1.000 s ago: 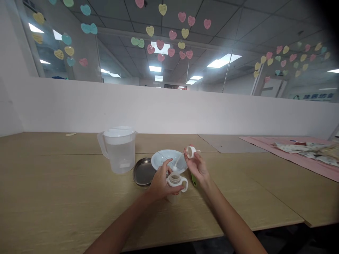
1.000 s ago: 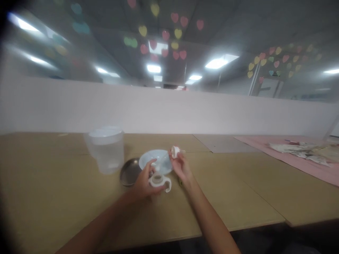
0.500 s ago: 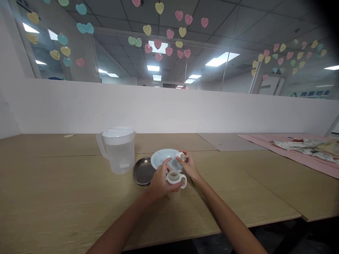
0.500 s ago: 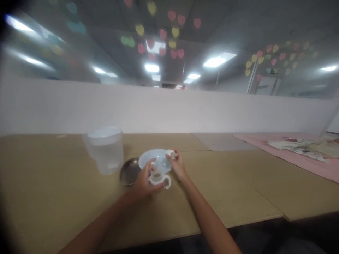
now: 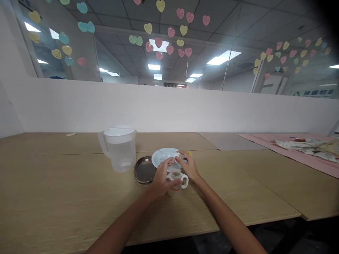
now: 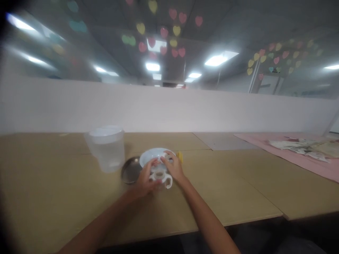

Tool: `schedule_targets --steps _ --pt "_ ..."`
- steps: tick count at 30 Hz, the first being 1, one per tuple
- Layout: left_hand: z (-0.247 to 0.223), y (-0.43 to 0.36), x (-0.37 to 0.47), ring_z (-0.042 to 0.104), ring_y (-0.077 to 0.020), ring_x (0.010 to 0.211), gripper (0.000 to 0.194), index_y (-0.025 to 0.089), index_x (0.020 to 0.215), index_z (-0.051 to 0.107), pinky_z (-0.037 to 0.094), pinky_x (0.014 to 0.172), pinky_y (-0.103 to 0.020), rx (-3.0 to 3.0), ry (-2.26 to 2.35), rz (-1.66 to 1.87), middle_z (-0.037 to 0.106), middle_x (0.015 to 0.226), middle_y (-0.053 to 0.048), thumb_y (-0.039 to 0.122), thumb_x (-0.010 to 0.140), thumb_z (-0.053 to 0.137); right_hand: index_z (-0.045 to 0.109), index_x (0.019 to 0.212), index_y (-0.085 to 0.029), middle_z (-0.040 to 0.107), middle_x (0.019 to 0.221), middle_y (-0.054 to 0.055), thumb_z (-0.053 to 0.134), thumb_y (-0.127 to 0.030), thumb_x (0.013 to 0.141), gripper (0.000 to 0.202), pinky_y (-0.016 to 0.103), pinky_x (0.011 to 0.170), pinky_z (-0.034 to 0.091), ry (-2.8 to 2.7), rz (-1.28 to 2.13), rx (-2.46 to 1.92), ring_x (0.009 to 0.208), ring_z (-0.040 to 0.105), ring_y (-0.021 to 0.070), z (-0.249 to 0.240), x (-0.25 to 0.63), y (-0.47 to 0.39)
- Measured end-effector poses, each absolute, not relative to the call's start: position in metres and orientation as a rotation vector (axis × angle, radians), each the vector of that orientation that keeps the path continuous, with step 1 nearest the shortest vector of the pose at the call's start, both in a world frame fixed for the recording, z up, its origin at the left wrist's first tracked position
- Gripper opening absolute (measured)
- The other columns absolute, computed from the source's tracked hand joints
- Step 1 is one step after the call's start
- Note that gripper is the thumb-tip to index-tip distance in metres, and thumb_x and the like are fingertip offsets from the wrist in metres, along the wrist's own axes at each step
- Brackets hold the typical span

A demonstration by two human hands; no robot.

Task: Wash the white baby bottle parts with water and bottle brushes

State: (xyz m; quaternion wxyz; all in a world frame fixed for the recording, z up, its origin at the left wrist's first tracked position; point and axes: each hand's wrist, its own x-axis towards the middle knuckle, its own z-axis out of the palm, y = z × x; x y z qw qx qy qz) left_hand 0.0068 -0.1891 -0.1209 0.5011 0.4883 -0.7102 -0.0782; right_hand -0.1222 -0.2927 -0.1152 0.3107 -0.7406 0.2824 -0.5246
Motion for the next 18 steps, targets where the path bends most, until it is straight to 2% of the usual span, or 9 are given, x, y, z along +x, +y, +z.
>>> schedule_targets --steps 2,5,12,18 --pt "-0.1203 -0.1902 0.0091 0.045 -0.0189 0.106 0.052 0.019 0.123 0.033 0.036 0.091 -0.034 1.139 -1.649 -0.192 0.046 0.119 -0.009 0.044 0.079 0.045 0.059 0.104 -0.017 0.062 0.099 0.007 0.054 -0.045 0.073 0.042 0.03 0.074 0.045 0.731 -1.395 -1.94 0.082 0.058 0.018 -0.1162 -0.1222 -0.2934" --pt "-0.117 -0.1917 0.0122 0.048 -0.0164 0.101 0.037 0.019 0.117 0.04 0.038 0.087 -0.031 1.165 -1.482 -0.14 0.049 0.115 -0.008 0.037 0.085 0.036 0.061 0.104 -0.016 0.062 0.105 0.009 0.052 -0.046 0.075 0.042 0.03 0.072 0.046 0.75 -1.426 -1.932 0.084 0.059 0.0194 -0.1185 -0.1227 -0.2959" --pt "-0.1114 -0.1892 0.0125 0.052 -0.0155 0.094 0.022 0.019 0.1 0.052 0.039 0.083 -0.03 1.186 -1.494 0.184 0.058 0.099 -0.005 0.029 0.083 0.042 0.064 0.097 -0.015 0.064 0.099 0.007 0.045 -0.042 0.081 0.037 0.029 0.073 0.046 0.769 -1.591 -1.948 0.086 0.059 0.0194 -0.1172 -0.126 -0.2944" --pt "-0.1127 -0.1846 0.0069 0.053 -0.0148 0.092 0.02 0.018 0.099 0.054 0.038 0.083 -0.03 1.075 -1.567 0.431 0.061 0.095 -0.004 0.022 0.081 0.045 0.063 0.091 -0.013 0.066 0.081 0.007 0.041 -0.036 0.084 0.033 0.026 0.062 0.046 0.87 -1.775 -2.075 0.066 0.059 0.0149 -0.1151 -0.1281 -0.2882"
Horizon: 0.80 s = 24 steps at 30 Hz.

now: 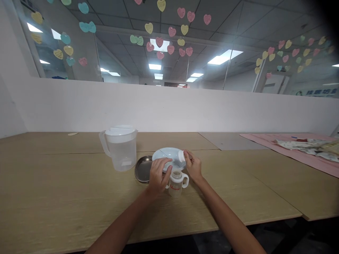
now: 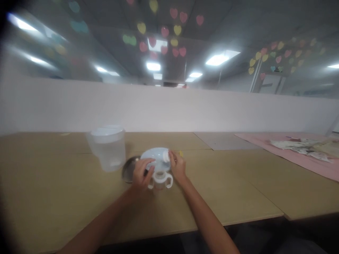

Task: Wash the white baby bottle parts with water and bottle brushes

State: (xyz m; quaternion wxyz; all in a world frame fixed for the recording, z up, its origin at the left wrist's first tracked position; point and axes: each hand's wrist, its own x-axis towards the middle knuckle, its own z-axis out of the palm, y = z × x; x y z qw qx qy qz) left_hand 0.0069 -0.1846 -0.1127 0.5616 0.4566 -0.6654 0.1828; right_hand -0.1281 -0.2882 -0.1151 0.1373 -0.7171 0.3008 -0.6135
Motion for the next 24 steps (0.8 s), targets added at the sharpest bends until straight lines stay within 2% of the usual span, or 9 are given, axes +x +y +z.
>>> schedule_targets --steps 8,15,17,20,24 --pt "-0.108 -0.184 0.007 0.054 -0.0171 0.095 0.032 0.016 0.109 0.05 0.04 0.083 -0.032 0.98 -1.665 0.766 0.061 0.1 -0.008 0.019 0.077 0.051 0.059 0.097 -0.014 0.066 0.083 0.009 0.043 -0.018 0.085 0.021 0.026 0.066 0.048 0.636 -2.165 -2.498 0.073 0.061 0.0152 -0.108 -0.134 -0.279" --pt "-0.11 -0.188 -0.004 0.053 -0.0198 0.102 0.044 0.014 0.116 0.044 0.042 0.086 -0.035 0.938 -1.657 1.106 0.058 0.11 -0.012 0.025 0.075 0.056 0.047 0.116 -0.011 0.065 0.083 0.01 0.046 -0.009 0.081 0.035 0.026 0.067 0.05 0.21 -2.253 -2.828 0.076 0.061 0.0154 -0.098 -0.138 -0.264" --pt "-0.11 -0.188 -0.005 0.053 -0.0196 0.104 0.047 0.011 0.119 0.042 0.043 0.086 -0.034 0.926 -1.655 1.126 0.059 0.109 -0.013 0.026 0.077 0.054 0.047 0.117 -0.01 0.066 0.084 0.011 0.045 -0.01 0.082 0.035 0.027 0.067 0.05 0.104 -2.248 -2.842 0.078 0.061 0.0155 -0.099 -0.137 -0.261" --pt "-0.109 -0.187 -0.002 0.052 -0.0195 0.107 0.045 0.01 0.122 0.038 0.045 0.088 -0.035 0.891 -1.701 1.103 0.059 0.108 -0.014 0.027 0.081 0.047 0.055 0.108 -0.012 0.066 0.084 0.01 0.041 -0.018 0.085 0.028 0.028 0.066 0.051 0.147 -2.093 -2.837 0.078 0.062 0.0154 -0.1 -0.136 -0.259" --pt "-0.105 -0.185 0.002 0.049 -0.0199 0.111 0.041 0.009 0.122 0.037 0.046 0.089 -0.035 0.82 -1.796 1.016 0.057 0.111 -0.014 0.023 0.084 0.042 0.063 0.095 -0.015 0.066 0.082 0.01 0.033 -0.033 0.087 0.036 0.031 0.064 0.051 0.321 -1.846 -2.7 0.074 0.062 0.0166 -0.103 -0.138 -0.257"
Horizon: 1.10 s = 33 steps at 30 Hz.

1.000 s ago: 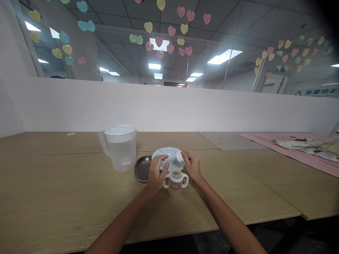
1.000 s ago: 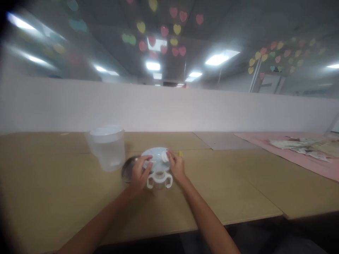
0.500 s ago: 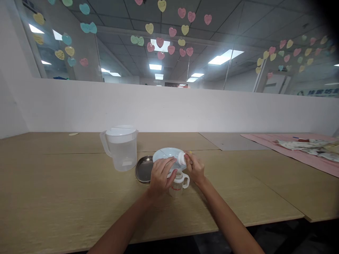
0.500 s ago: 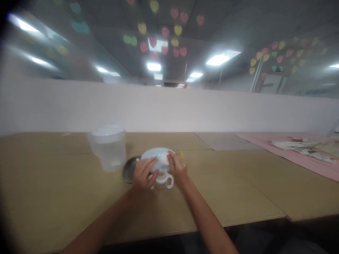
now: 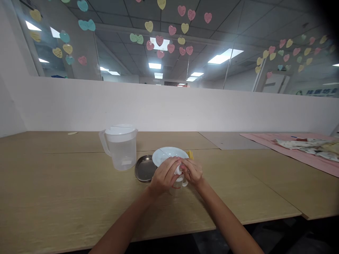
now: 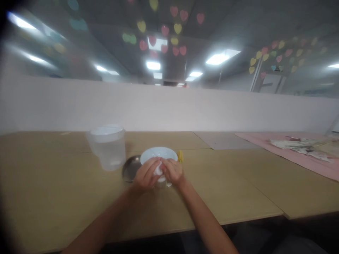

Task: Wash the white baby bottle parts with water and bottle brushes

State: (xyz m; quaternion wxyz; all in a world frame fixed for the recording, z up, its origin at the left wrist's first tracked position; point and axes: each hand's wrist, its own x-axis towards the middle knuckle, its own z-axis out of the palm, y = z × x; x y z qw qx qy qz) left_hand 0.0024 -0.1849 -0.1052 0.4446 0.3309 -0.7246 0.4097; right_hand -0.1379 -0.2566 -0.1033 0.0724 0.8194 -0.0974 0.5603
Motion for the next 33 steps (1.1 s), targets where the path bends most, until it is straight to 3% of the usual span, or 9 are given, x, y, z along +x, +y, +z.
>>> schedule_targets --steps 6,11,14,17,20,25,29,33 --pt "-0.102 -0.182 0.002 0.049 -0.021 0.111 0.04 0.008 0.12 0.039 0.049 0.087 -0.032 0.759 -1.796 1.015 0.055 0.114 -0.016 0.022 0.083 0.044 0.066 0.085 -0.019 0.066 0.075 0.008 0.036 -0.042 0.084 0.038 0.032 0.067 0.049 -0.59 2.102 2.544 0.072 0.062 0.0182 -0.109 -0.127 -0.243" --pt "-0.106 -0.185 0.012 0.052 -0.0207 0.107 0.044 0.01 0.119 0.041 0.047 0.088 -0.03 0.807 -1.716 0.883 0.056 0.113 -0.015 0.025 0.079 0.052 0.058 0.071 -0.013 0.06 0.054 0.006 0.03 -0.051 0.083 0.049 0.026 0.044 0.043 -0.983 2.99 2.296 0.046 0.055 0.0144 -0.089 -0.126 -0.249" --pt "-0.105 -0.189 0.025 0.053 -0.0203 0.104 0.045 0.015 0.118 0.043 0.045 0.088 -0.031 1.005 -1.585 0.794 0.058 0.109 -0.012 0.03 0.077 0.055 0.055 0.073 -0.012 0.056 0.05 0.004 0.034 -0.055 0.08 0.048 0.023 0.04 0.038 -1.124 3.248 1.996 0.04 0.049 0.0115 -0.074 -0.137 -0.265" --pt "-0.105 -0.194 0.034 0.052 -0.0202 0.103 0.042 0.017 0.115 0.047 0.043 0.088 -0.032 1.243 -1.499 0.678 0.053 0.11 -0.011 0.035 0.077 0.053 0.056 0.07 -0.011 0.057 0.056 0.004 0.044 -0.056 0.074 0.046 0.023 0.045 0.038 -1.376 2.999 2.023 0.046 0.049 0.011 -0.077 -0.147 -0.285" --pt "-0.108 -0.201 0.037 0.05 -0.0221 0.1 0.042 0.018 0.111 0.051 0.042 0.085 -0.035 1.452 -1.491 0.621 0.05 0.108 -0.011 0.042 0.077 0.05 0.06 0.066 -0.013 0.059 0.063 0.006 0.045 -0.054 0.074 0.045 0.025 0.053 0.039 -1.554 2.404 2.283 0.057 0.053 0.0142 -0.094 -0.145 -0.298" --pt "-0.117 -0.209 0.04 0.051 -0.023 0.092 0.046 0.018 0.113 0.049 0.039 0.083 -0.039 1.598 -1.619 0.528 0.058 0.096 -0.008 0.046 0.076 0.049 0.067 0.075 -0.017 0.059 0.071 0.006 0.054 -0.042 0.069 0.028 0.028 0.062 0.039 -1.498 1.634 2.473 0.069 0.052 0.0178 -0.115 -0.131 -0.304" --pt "-0.121 -0.211 0.042 0.051 -0.0233 0.094 0.033 0.018 0.097 0.056 0.035 0.088 -0.041 1.628 -1.685 0.444 0.062 0.094 -0.006 0.043 0.076 0.05 0.064 0.089 -0.016 0.058 0.065 0.002 0.055 -0.026 0.066 0.027 0.027 0.067 0.039 -1.457 1.442 2.628 0.068 0.052 0.0164 -0.12 -0.127 -0.308" --pt "-0.121 -0.21 0.041 0.051 -0.024 0.096 0.029 0.017 0.089 0.059 0.033 0.09 -0.043 1.651 -1.733 0.405 0.063 0.091 -0.006 0.042 0.079 0.046 0.062 0.092 -0.016 0.06 0.067 0.001 0.051 -0.025 0.069 0.027 0.027 0.069 0.038 -1.46 1.455 2.652 0.07 0.053 0.016 -0.122 -0.128 -0.309"
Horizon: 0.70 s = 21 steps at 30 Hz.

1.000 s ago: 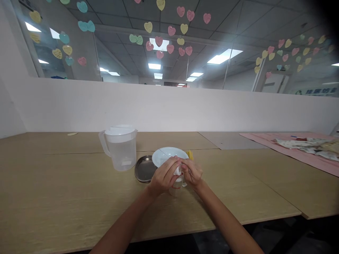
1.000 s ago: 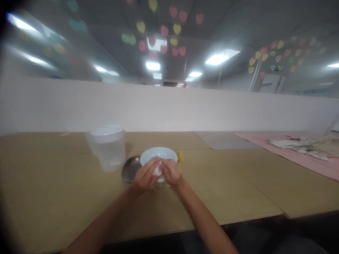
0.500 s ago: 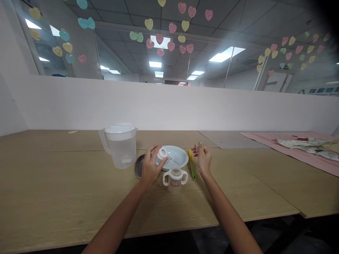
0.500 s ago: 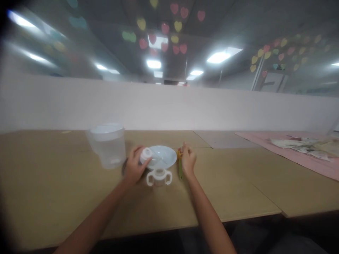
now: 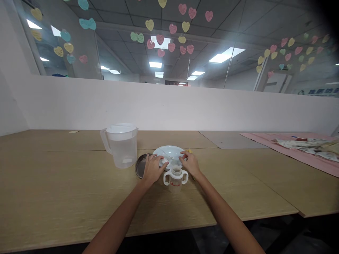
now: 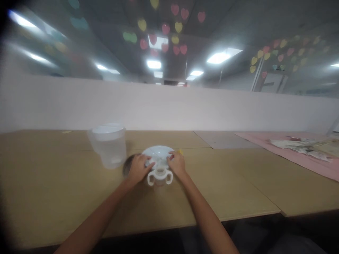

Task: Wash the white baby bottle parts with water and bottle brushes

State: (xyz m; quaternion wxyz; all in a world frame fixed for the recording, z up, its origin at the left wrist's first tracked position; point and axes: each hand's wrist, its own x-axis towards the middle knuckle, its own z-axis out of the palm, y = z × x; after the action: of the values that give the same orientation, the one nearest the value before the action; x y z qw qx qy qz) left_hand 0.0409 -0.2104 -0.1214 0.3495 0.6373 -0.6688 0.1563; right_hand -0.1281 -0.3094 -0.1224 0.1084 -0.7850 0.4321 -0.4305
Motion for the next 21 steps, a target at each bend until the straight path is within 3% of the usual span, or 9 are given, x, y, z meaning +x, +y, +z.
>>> schedule_targets --steps 4,9,12,16,21 --pt "-0.116 -0.207 0.043 0.048 -0.0244 0.102 0.032 0.017 0.1 0.055 0.03 0.093 -0.045 1.603 -1.672 0.511 0.059 0.105 -0.008 0.039 0.081 0.043 0.063 0.088 -0.016 0.061 0.069 0.003 0.046 -0.027 0.072 0.026 0.027 0.066 0.039 1.291 -1.305 -2.255 0.068 0.054 0.0162 -0.124 -0.129 -0.31" --pt "-0.103 -0.2 0.056 0.033 -0.0261 0.12 0.039 0.016 0.114 0.046 0.014 0.102 -0.049 1.504 -1.292 0.732 0.044 0.124 -0.014 0.036 0.081 0.043 0.065 0.085 -0.015 0.063 0.072 0.004 0.041 -0.029 0.075 0.028 0.025 0.061 0.039 1.27 -1.371 -2.227 0.065 0.056 0.0155 -0.126 -0.129 -0.313" --pt "-0.099 -0.198 0.074 0.021 -0.0288 0.127 0.057 0.014 0.126 0.032 0.009 0.102 -0.052 1.528 -0.996 0.75 0.029 0.134 -0.017 0.041 0.078 0.046 0.065 0.081 -0.015 0.064 0.072 0.004 0.04 -0.029 0.075 0.029 0.025 0.06 0.039 1.255 -1.374 -2.236 0.065 0.056 0.0155 -0.127 -0.13 -0.314" --pt "-0.105 -0.204 0.105 0.01 -0.0363 0.128 0.093 0.009 0.134 0.008 0.013 0.099 -0.057 1.639 -0.664 0.582 0.012 0.138 -0.025 0.057 0.067 0.052 0.065 0.078 -0.016 0.064 0.07 0.004 0.04 -0.03 0.076 0.029 0.024 0.06 0.039 1.24 -1.367 -2.283 0.064 0.056 0.0152 -0.126 -0.129 -0.312" --pt "-0.115 -0.209 0.136 0.013 -0.0439 0.125 0.108 0.004 0.129 0.01 0.017 0.096 -0.06 1.625 -0.556 0.3 0.013 0.135 -0.032 0.059 0.054 0.064 0.064 0.076 -0.016 0.062 0.065 0.003 0.039 -0.03 0.077 0.028 0.023 0.058 0.038 1.234 -1.359 -2.334 0.059 0.055 0.0144 -0.125 -0.128 -0.309"
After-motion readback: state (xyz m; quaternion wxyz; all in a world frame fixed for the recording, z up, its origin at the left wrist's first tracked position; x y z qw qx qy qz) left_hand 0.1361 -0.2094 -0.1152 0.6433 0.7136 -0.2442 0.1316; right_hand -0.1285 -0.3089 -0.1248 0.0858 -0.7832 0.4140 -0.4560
